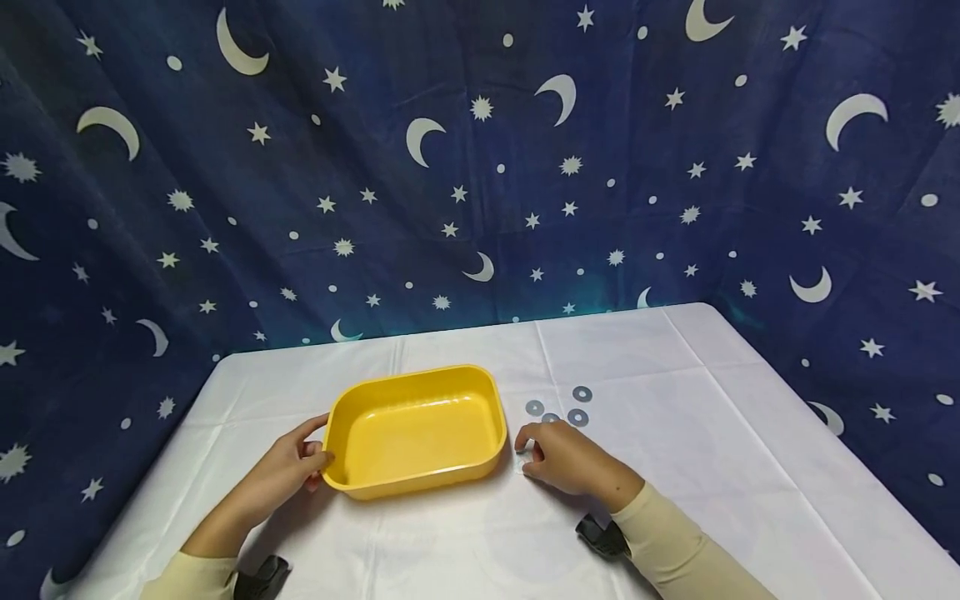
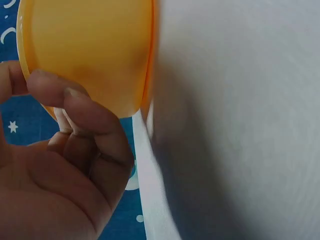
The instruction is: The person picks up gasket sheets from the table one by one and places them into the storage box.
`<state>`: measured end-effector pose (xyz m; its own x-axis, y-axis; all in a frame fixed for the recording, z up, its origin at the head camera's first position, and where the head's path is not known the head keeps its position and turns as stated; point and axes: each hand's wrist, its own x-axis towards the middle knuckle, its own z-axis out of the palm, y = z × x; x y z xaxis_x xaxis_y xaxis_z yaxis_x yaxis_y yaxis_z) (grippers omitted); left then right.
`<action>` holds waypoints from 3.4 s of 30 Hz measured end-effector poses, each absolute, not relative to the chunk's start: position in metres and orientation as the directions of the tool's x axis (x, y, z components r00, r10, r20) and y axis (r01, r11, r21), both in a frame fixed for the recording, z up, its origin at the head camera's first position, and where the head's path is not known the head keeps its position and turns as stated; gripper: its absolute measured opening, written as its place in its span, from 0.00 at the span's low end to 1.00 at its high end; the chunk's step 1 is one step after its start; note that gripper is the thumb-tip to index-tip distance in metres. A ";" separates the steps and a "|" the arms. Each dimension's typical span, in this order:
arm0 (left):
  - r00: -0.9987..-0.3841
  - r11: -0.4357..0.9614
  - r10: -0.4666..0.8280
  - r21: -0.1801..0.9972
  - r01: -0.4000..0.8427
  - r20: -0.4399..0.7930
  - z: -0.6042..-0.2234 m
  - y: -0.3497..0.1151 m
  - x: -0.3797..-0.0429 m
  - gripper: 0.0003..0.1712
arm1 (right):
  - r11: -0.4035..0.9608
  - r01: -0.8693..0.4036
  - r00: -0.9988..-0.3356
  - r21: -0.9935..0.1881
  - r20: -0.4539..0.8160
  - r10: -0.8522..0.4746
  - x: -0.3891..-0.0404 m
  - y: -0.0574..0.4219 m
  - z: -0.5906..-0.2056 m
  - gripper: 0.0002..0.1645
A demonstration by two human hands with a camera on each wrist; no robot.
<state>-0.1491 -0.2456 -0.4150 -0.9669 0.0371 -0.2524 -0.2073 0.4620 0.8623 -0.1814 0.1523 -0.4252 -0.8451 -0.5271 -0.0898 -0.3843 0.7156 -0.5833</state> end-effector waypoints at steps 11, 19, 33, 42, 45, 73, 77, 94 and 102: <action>-0.953 0.416 0.091 0.880 -0.227 -0.289 -0.419 -0.250 -0.150 0.44 | 0.737 -0.389 -0.853 -0.552 -0.087 -0.515 -0.181 0.150 -0.432 0.12; -0.942 0.365 0.182 0.909 -0.201 -0.281 -0.419 -0.255 -0.151 0.45 | 0.741 -0.364 -0.849 -0.565 -0.126 -0.513 -0.182 0.150 -0.431 0.13; -0.914 0.287 0.302 0.940 -0.184 -0.271 -0.421 -0.255 -0.149 0.50 | 0.714 -0.361 -0.836 -0.600 -0.130 -0.532 -0.185 0.153 -0.428 0.19; -0.909 0.281 0.310 0.940 -0.192 -0.278 -0.423 -0.258 -0.150 0.41 | 0.637 -0.413 -0.777 -0.651 -0.114 -0.620 -0.184 0.159 -0.422 0.15; -0.901 0.271 0.329 0.942 -0.199 -0.284 -0.425 -0.261 -0.150 0.41 | 0.622 -0.423 -0.759 -0.659 -0.117 -0.640 -0.183 0.163 -0.417 0.14; -0.889 0.144 0.384 0.967 -0.210 -0.250 -0.443 -0.269 -0.152 0.47 | 0.509 -0.348 -0.847 -0.787 0.031 -0.531 -0.177 0.147 -0.374 0.09; -0.886 0.155 0.384 0.964 -0.215 -0.259 -0.444 -0.269 -0.152 0.46 | 0.476 -0.350 -0.849 -0.807 0.058 -0.526 -0.179 0.134 -0.373 0.09; -0.887 0.164 0.378 0.962 -0.219 -0.266 -0.445 -0.270 -0.152 0.46 | 0.449 -0.298 -0.864 -0.843 0.037 -0.503 -0.189 0.075 -0.390 0.09; -0.886 0.164 0.371 0.959 -0.233 -0.279 -0.444 -0.267 -0.153 0.45 | 0.465 -0.333 -0.836 -0.821 0.029 -0.548 -0.193 0.055 -0.402 0.08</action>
<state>-0.1529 -0.2674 -0.4443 -0.8859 0.3709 -0.2785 -0.2328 0.1638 0.9586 -0.1931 0.0548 -0.4020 -0.8362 -0.5476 0.0292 -0.3329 0.4647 -0.8205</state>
